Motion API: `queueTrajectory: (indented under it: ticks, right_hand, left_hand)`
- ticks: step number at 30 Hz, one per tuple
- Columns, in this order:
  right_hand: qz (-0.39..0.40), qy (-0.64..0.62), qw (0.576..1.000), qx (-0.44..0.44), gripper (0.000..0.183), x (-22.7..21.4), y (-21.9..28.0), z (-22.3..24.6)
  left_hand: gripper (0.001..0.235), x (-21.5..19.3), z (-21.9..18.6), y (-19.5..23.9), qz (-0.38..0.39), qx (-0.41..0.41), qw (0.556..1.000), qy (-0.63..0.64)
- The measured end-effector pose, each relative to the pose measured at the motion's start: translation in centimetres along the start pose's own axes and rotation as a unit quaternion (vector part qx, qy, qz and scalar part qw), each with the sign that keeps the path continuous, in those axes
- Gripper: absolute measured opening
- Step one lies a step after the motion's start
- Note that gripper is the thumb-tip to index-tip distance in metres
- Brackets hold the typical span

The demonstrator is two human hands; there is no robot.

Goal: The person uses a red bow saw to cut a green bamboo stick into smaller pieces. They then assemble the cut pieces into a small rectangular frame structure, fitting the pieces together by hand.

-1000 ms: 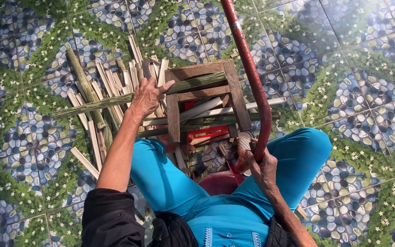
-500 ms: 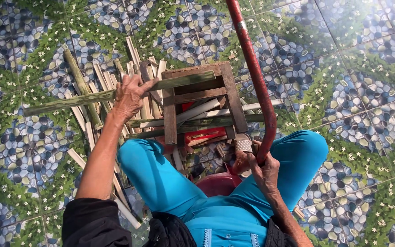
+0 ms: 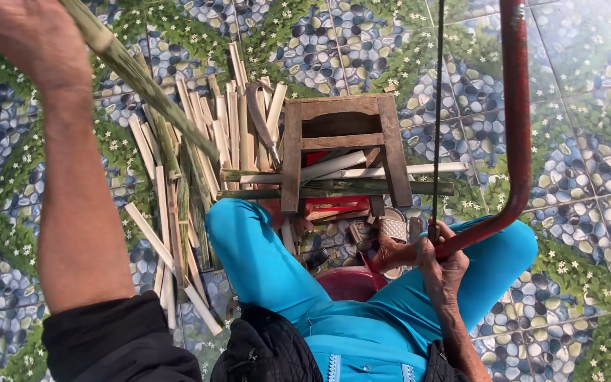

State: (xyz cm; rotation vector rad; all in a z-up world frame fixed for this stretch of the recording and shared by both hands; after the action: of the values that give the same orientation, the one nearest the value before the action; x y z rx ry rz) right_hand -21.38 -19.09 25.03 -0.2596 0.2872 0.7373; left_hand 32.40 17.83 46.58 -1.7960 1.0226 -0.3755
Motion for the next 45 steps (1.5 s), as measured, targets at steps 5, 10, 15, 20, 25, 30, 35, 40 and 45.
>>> queueTrajectory:
  ticks: [5, 10, 15, 20, 25, 30, 35, 40, 45]
  right_hand:
    - [0.012, -0.030, 0.999, 0.000, 0.039, 0.4, 0.0, 1.1]
    - [0.028, -0.065, 0.998, 0.006, 0.040, 1.1, 0.1, 2.0]
    - [0.025, -0.023, 0.999, 0.000, 0.043, 1.4, 1.0, 0.5]
    - [-0.004, -0.010, 1.000, -0.015, 0.040, 2.0, 1.1, -0.2]
    - [0.008, 0.051, 0.998, -0.020, 0.039, 2.8, 1.4, -0.8]
    - [0.012, 0.051, 0.999, -0.002, 0.039, 3.6, 1.5, -2.7]
    - [0.019, 0.053, 0.998, 0.027, 0.020, 4.2, 0.7, 0.7]
    - [0.036, 0.030, 0.997, 0.064, 0.004, 4.7, 1.0, 3.9]
    - [0.039, 0.045, 0.995, 0.077, 0.017, 5.3, 2.2, -0.8]
  left_hand:
    - [0.006, -5.2, 3.7, -1.0, -0.005, -0.211, 0.971, 0.111]
    - [0.046, -7.6, -0.5, 3.3, -0.069, -0.469, 0.818, 0.324]
    - [0.055, -4.3, -4.7, 10.9, -0.139, -0.581, 0.697, 0.396]
    - [0.048, 1.2, 0.4, 21.4, -0.179, -0.643, 0.632, 0.393]
    - [0.044, 2.1, -3.9, 24.8, -0.172, -0.682, 0.609, 0.367]
    - [0.046, 3.7, -0.4, 28.9, -0.180, -0.702, 0.595, 0.348]
    - [0.042, 4.6, 3.2, 32.3, -0.201, -0.726, 0.564, 0.339]
    - [0.036, 4.4, 3.1, 32.9, -0.206, -0.739, 0.551, 0.328]
    - [0.034, 4.7, 4.7, 33.4, -0.218, -0.745, 0.548, 0.312]
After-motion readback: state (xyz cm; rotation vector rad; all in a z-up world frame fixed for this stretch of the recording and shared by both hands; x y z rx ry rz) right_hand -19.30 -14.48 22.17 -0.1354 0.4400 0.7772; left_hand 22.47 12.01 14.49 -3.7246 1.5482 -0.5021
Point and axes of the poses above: each hand's wrist, its own y-axis away from the middle knuckle, its own x-axis out of the palm, z = x × y, the point moved 2 cm from there along -y, towards the middle knuckle, and after that the axes turned 6 degrees about y, right-handed, at the moved point
